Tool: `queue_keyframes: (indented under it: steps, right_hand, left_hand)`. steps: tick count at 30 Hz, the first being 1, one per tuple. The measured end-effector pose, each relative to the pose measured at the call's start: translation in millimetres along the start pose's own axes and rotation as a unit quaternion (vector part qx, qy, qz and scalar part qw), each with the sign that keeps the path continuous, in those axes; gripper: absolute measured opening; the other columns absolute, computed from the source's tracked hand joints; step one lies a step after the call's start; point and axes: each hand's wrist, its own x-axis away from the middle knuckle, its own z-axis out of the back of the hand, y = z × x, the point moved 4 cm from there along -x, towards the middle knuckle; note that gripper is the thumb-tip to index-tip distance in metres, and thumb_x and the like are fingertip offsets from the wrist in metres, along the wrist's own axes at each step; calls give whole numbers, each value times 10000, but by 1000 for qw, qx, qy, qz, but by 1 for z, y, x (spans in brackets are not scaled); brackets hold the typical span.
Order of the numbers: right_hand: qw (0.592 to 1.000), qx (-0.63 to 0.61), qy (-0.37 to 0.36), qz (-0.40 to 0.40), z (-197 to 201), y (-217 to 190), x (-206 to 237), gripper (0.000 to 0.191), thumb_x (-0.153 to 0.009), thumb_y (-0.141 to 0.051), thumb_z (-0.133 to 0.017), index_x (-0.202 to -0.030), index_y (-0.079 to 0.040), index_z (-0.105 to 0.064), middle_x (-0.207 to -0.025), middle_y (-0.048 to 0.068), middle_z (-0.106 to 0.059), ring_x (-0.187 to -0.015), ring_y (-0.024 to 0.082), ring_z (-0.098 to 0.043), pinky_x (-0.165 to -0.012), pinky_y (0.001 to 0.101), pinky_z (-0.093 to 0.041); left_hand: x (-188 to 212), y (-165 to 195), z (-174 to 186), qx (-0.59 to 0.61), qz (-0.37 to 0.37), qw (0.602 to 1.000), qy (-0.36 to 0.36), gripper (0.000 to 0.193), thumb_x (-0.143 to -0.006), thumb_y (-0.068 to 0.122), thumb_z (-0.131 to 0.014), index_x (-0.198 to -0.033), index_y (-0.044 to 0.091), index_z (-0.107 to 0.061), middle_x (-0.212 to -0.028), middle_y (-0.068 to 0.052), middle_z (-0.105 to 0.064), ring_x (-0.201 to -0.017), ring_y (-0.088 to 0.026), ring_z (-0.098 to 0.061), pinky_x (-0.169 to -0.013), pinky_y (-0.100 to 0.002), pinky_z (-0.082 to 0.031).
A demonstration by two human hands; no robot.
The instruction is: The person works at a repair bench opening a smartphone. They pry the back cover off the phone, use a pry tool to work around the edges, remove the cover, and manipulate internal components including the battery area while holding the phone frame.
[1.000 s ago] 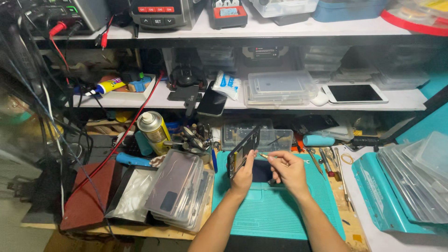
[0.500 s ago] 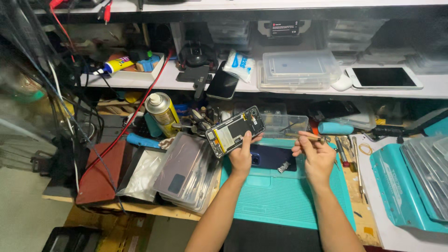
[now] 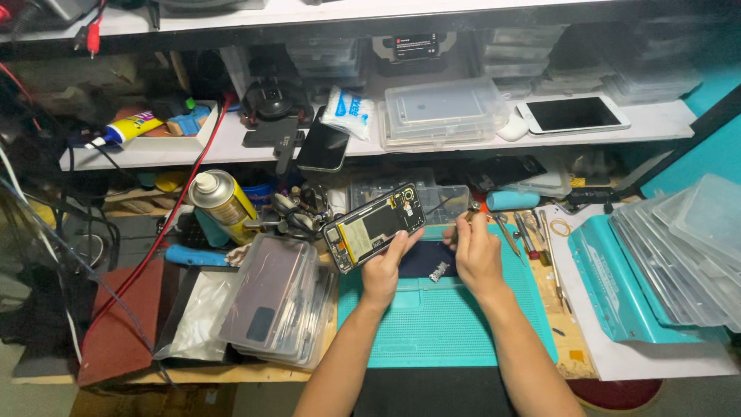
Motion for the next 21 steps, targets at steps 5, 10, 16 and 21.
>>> queue_keyframes:
  steps: [5,10,16,21]
  right_hand:
    - [985,-91,97,111,17,1,12,89,-1087,-34,-663,-1114,44,-698,-917,128,-625,-802,147,-575,-696,312,-464]
    - [955,-297,-9,-17,4,10,17,125,-954,-11,-678,-1069,25,-648,-895,99,-723,-738,123,-717,-643,269,-615]
    - [986,-156,-60,21,0,-14,21,154,-933,-22,-684,-1068,22,-742,-817,71,-734,-634,94,-676,-558,229,-546]
    - [991,-66,-38,109,3,-34,18,155,-909,-33,-715,-1049,10,-767,-807,47,-723,-688,75,-659,-612,217,-509]
  left_hand:
    - [0,-5,7,-50,-20,997,50,225,-1003,-15,-629,-1204,-116,-641,-1167,-167,-693,-1079,-281,-713,-1036,-447,-574]
    - [-6,-6,13,-21,-51,994,97,234,-985,-27,-627,-1204,-107,-624,-1152,-153,-686,-1042,-261,-706,-989,-459,-612]
    - [-7,-11,20,-24,-49,991,119,245,-986,-30,-612,-1217,-111,-619,-1163,-159,-689,-1051,-264,-706,-979,-451,-601]
    - [-7,-11,20,-68,-90,989,93,253,-990,-40,-609,-1234,-105,-614,-1164,-164,-693,-1055,-259,-708,-986,-446,-624]
